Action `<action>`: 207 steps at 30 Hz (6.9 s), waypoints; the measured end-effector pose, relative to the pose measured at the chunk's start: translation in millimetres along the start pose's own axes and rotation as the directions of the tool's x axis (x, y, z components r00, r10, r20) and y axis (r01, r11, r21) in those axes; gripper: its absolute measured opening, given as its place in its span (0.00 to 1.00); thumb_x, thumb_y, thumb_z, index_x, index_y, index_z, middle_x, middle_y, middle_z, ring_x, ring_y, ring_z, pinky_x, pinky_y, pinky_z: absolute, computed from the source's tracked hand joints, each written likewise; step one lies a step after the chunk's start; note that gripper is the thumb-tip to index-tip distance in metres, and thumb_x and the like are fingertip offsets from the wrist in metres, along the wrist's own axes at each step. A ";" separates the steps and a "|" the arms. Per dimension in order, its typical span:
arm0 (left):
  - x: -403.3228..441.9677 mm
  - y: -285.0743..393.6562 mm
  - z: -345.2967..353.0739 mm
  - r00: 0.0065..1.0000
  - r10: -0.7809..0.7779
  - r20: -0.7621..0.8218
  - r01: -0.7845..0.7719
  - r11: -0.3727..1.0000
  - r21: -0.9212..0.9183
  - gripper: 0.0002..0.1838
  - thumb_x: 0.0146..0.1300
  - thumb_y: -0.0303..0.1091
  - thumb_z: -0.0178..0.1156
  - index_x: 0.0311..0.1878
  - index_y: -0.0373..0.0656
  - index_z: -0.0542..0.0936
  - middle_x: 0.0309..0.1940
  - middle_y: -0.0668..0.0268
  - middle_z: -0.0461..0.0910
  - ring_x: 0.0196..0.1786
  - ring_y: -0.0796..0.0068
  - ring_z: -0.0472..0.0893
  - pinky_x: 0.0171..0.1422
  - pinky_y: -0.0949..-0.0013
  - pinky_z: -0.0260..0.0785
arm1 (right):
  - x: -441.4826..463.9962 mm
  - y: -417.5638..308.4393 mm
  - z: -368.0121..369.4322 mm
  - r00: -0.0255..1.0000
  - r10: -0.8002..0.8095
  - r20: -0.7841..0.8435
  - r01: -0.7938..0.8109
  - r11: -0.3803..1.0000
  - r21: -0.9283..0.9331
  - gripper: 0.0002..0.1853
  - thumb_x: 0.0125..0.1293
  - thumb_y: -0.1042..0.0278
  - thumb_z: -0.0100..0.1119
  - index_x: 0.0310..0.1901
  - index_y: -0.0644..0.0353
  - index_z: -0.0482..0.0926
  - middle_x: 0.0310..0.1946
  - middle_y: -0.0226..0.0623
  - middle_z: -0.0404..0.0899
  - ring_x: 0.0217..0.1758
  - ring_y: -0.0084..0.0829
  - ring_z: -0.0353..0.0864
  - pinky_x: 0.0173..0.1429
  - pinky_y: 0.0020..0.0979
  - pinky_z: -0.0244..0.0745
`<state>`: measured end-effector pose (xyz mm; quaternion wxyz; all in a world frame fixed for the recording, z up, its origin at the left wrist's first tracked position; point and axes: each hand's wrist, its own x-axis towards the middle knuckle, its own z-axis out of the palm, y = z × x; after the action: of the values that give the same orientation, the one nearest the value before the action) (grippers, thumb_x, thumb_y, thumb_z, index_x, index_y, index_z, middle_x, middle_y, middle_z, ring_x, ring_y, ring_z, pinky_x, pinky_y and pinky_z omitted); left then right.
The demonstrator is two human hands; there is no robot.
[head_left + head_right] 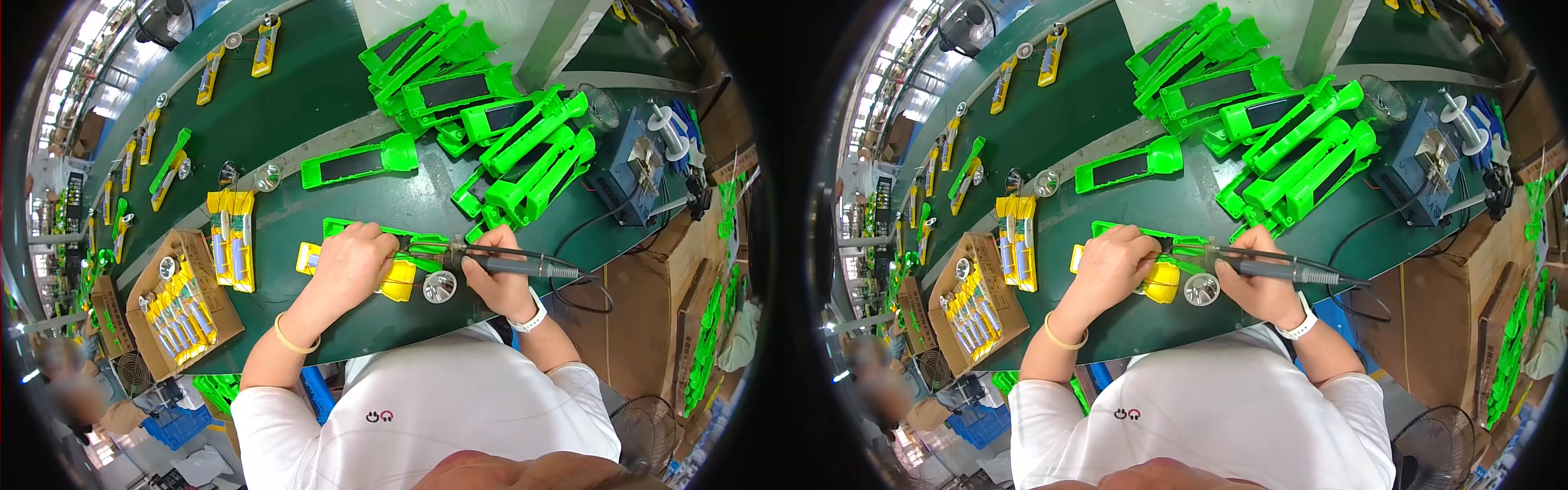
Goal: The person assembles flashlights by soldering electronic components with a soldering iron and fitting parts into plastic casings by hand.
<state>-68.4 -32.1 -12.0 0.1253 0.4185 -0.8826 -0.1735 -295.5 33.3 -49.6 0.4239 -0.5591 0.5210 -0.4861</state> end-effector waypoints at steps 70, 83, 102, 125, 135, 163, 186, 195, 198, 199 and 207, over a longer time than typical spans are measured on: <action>-28.9 -60.5 -33.1 0.997 -0.075 -0.004 0.073 0.984 -0.161 0.06 0.50 0.22 0.63 0.33 0.37 0.81 0.35 0.61 0.71 0.36 0.63 0.76 0.43 0.64 0.72 | 15.6 -8.7 70.2 1.000 -0.003 -0.019 0.006 0.986 0.166 0.12 0.62 0.74 0.62 0.37 0.63 0.66 0.22 0.26 0.71 0.23 0.12 0.69 0.25 0.19 0.63; -23.4 -56.6 -32.6 0.997 -0.071 0.010 0.072 0.990 -0.120 0.07 0.47 0.19 0.58 0.32 0.36 0.76 0.39 0.58 0.67 0.38 0.59 0.75 0.42 0.62 0.72 | 21.9 -12.7 72.1 0.996 0.042 0.082 -0.045 0.998 0.036 0.12 0.61 0.74 0.62 0.37 0.62 0.66 0.22 0.27 0.72 0.22 0.12 0.65 0.24 0.20 0.61; -23.3 -53.8 -32.4 0.998 -0.062 0.018 0.063 0.996 -0.069 0.06 0.47 0.20 0.58 0.32 0.36 0.77 0.39 0.58 0.67 0.39 0.59 0.75 0.42 0.62 0.72 | 90.3 -17.8 62.9 0.994 -0.105 0.008 0.105 0.990 -0.091 0.18 0.70 0.60 0.53 0.52 0.62 0.64 0.42 0.33 0.71 0.48 0.23 0.73 0.50 0.29 0.75; -21.2 -58.4 -35.8 0.997 -0.038 0.062 0.042 0.997 -0.062 0.07 0.50 0.24 0.63 0.35 0.39 0.81 0.39 0.60 0.71 0.40 0.61 0.77 0.45 0.64 0.73 | 44.5 -18.1 45.4 0.992 -0.030 -0.121 0.080 0.899 0.430 0.20 0.73 0.58 0.48 0.55 0.63 0.57 0.49 0.42 0.69 0.51 0.33 0.78 0.56 0.36 0.78; -24.9 -60.4 -54.7 0.959 0.284 -0.013 -0.281 0.939 -0.197 0.18 0.44 0.33 0.71 0.39 0.44 0.78 0.51 0.56 0.74 0.56 0.54 0.72 0.62 0.55 0.65 | 32.0 -4.5 43.9 0.997 -0.016 -0.076 0.046 0.905 0.422 0.19 0.74 0.58 0.45 0.55 0.62 0.56 0.52 0.47 0.69 0.53 0.38 0.78 0.57 0.39 0.77; 145.5 -308.1 -108.8 0.703 -0.457 -0.545 0.144 0.842 -0.520 0.19 0.58 0.46 0.65 0.39 0.37 0.76 0.32 0.63 0.78 0.37 0.71 0.77 0.45 0.69 0.69 | 18.9 23.3 43.8 0.981 -0.196 0.006 0.190 0.955 0.229 0.16 0.70 0.61 0.53 0.50 0.61 0.63 0.41 0.44 0.77 0.44 0.36 0.77 0.50 0.36 0.71; -51.0 -55.6 -72.7 0.962 0.174 0.208 -0.157 0.983 -0.097 0.28 0.43 0.37 0.75 0.50 0.45 0.79 0.64 0.52 0.67 0.71 0.48 0.60 0.73 0.46 0.48 | 24.1 14.4 44.9 0.980 -0.003 0.201 -0.084 0.903 0.421 0.16 0.75 0.57 0.42 0.54 0.60 0.60 0.41 0.38 0.74 0.46 0.25 0.79 0.45 0.29 0.76; -65.2 -13.5 -6.9 0.989 0.108 -0.105 -0.091 0.983 0.157 0.27 0.46 0.40 0.71 0.51 0.45 0.76 0.62 0.51 0.68 0.67 0.53 0.66 0.73 0.40 0.43 | 19.7 -1.2 34.3 0.987 -0.032 0.154 -0.066 0.804 0.590 0.16 0.74 0.58 0.45 0.54 0.60 0.60 0.47 0.36 0.72 0.51 0.25 0.75 0.56 0.30 0.70; -79.0 -14.8 -2.7 0.991 0.076 -0.113 -0.059 0.988 0.140 0.26 0.46 0.41 0.71 0.50 0.44 0.78 0.65 0.50 0.64 0.69 0.51 0.63 0.73 0.40 0.41 | 14.1 -0.6 22.0 0.982 -0.185 0.047 0.134 0.844 0.520 0.15 0.74 0.59 0.45 0.53 0.59 0.61 0.46 0.36 0.72 0.50 0.25 0.75 0.56 0.31 0.69; -81.1 -18.9 -6.6 0.992 0.056 -0.112 -0.040 0.989 0.139 0.26 0.46 0.41 0.71 0.49 0.44 0.78 0.66 0.49 0.63 0.70 0.50 0.62 0.73 0.40 0.40 | 11.7 1.0 17.4 0.980 -0.198 0.023 0.158 0.841 0.517 0.15 0.74 0.59 0.46 0.53 0.59 0.61 0.46 0.37 0.72 0.49 0.25 0.75 0.55 0.30 0.69; -61.9 -43.9 -28.0 1.000 0.025 0.006 -0.025 0.992 0.123 0.26 0.44 0.41 0.72 0.48 0.46 0.78 0.70 0.46 0.55 0.73 0.44 0.54 0.74 0.42 0.39 | 0.3 1.7 0.8 0.967 -0.186 -0.174 0.248 0.847 0.471 0.18 0.72 0.52 0.48 0.49 0.59 0.62 0.42 0.41 0.70 0.37 0.28 0.75 0.38 0.27 0.69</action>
<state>10.7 -15.2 -9.4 0.0994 0.4140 -0.8971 -0.1183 -295.1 32.8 -51.3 0.4611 -0.4583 0.3392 -0.6799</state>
